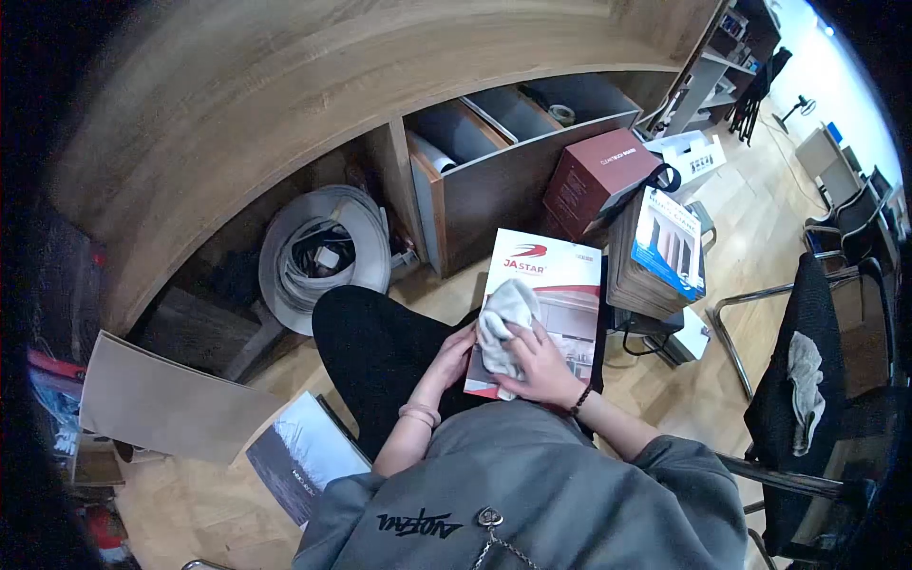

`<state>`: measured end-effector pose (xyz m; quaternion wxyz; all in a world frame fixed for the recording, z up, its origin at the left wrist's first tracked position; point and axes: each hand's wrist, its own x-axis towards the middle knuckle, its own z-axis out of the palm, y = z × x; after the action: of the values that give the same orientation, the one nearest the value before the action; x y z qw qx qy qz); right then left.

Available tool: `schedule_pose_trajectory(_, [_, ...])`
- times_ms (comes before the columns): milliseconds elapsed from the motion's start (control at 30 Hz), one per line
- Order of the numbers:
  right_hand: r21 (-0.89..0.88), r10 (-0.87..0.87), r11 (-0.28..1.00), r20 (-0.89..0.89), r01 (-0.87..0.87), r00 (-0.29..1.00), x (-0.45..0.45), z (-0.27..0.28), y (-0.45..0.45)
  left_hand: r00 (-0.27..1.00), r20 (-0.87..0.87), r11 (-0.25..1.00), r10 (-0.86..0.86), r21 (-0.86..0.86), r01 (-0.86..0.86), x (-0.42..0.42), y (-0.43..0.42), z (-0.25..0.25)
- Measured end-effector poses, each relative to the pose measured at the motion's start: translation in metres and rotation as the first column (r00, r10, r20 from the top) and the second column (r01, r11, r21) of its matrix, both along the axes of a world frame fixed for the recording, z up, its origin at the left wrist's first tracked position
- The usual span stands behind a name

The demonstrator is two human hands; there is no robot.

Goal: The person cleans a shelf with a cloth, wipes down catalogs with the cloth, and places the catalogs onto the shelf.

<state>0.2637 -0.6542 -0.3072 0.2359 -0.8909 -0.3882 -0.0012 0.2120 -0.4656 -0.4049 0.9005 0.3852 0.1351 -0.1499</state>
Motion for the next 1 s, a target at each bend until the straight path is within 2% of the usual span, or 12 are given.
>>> schedule_pose_trajectory(67, [0.022,0.216,0.976,-0.112,-0.215,0.970,0.005,-0.003,-0.006,0.999,0.030,1.000,0.017,0.011,-0.018,-0.001,-0.001,-0.005])
schedule_pose_trajectory(100, [0.021,0.216,0.976,-0.110,-0.215,0.970,0.018,0.000,-0.008,0.999,0.045,1.000,0.027,0.014,-0.027,0.000,-0.001,-0.008])
schedule_pose_trajectory(167, [-0.019,-0.214,0.975,0.210,0.223,0.954,0.047,0.014,-0.004,0.998,0.054,1.000,0.014,-0.012,-0.013,-0.001,0.000,-0.004])
schedule_pose_trajectory(267, [0.155,-0.266,0.955,0.065,0.253,0.962,0.048,-0.005,0.015,0.996,0.087,0.998,-0.006,-0.061,0.011,0.002,0.003,-0.001])
schedule_pose_trajectory(333, [0.246,-0.281,0.930,-0.010,0.275,0.960,0.037,-0.006,0.025,0.995,0.050,0.994,-0.086,0.071,0.082,-0.003,0.005,-0.004])
schedule_pose_trajectory(400, [0.014,0.282,0.959,0.080,-0.284,0.956,0.018,-0.006,0.027,0.992,0.029,0.982,-0.126,0.142,0.120,-0.001,0.007,-0.001])
schedule_pose_trajectory(433, [0.017,0.282,0.959,0.081,-0.284,0.956,0.025,-0.004,0.028,0.990,0.073,0.990,-0.117,0.089,0.110,0.000,0.005,0.002])
schedule_pose_trajectory(533, [0.196,-0.182,0.966,0.038,0.171,0.983,0.066,0.001,0.030,0.985,0.145,0.995,-0.094,-0.020,0.098,-0.003,0.002,0.008])
schedule_pose_trajectory(700, [0.144,-0.365,0.929,0.189,0.341,0.912,0.088,-0.017,0.041,0.983,0.124,0.991,-0.133,0.003,0.134,-0.001,0.005,-0.003])
schedule_pose_trajectory(767, [0.010,0.241,0.970,0.108,-0.243,0.965,0.053,-0.011,0.043,0.983,0.069,0.985,-0.172,0.027,0.171,0.000,0.008,-0.013])
schedule_pose_trajectory(933, [0.036,0.213,0.977,-0.040,-0.212,0.976,0.078,-0.005,0.021,0.985,0.077,0.988,-0.154,-0.002,0.155,-0.001,0.005,0.002])
schedule_pose_trajectory(1000, [0.156,-0.377,0.920,0.109,0.358,0.920,0.106,-0.014,0.010,0.987,0.098,0.992,-0.126,-0.020,0.129,-0.002,0.004,0.010])
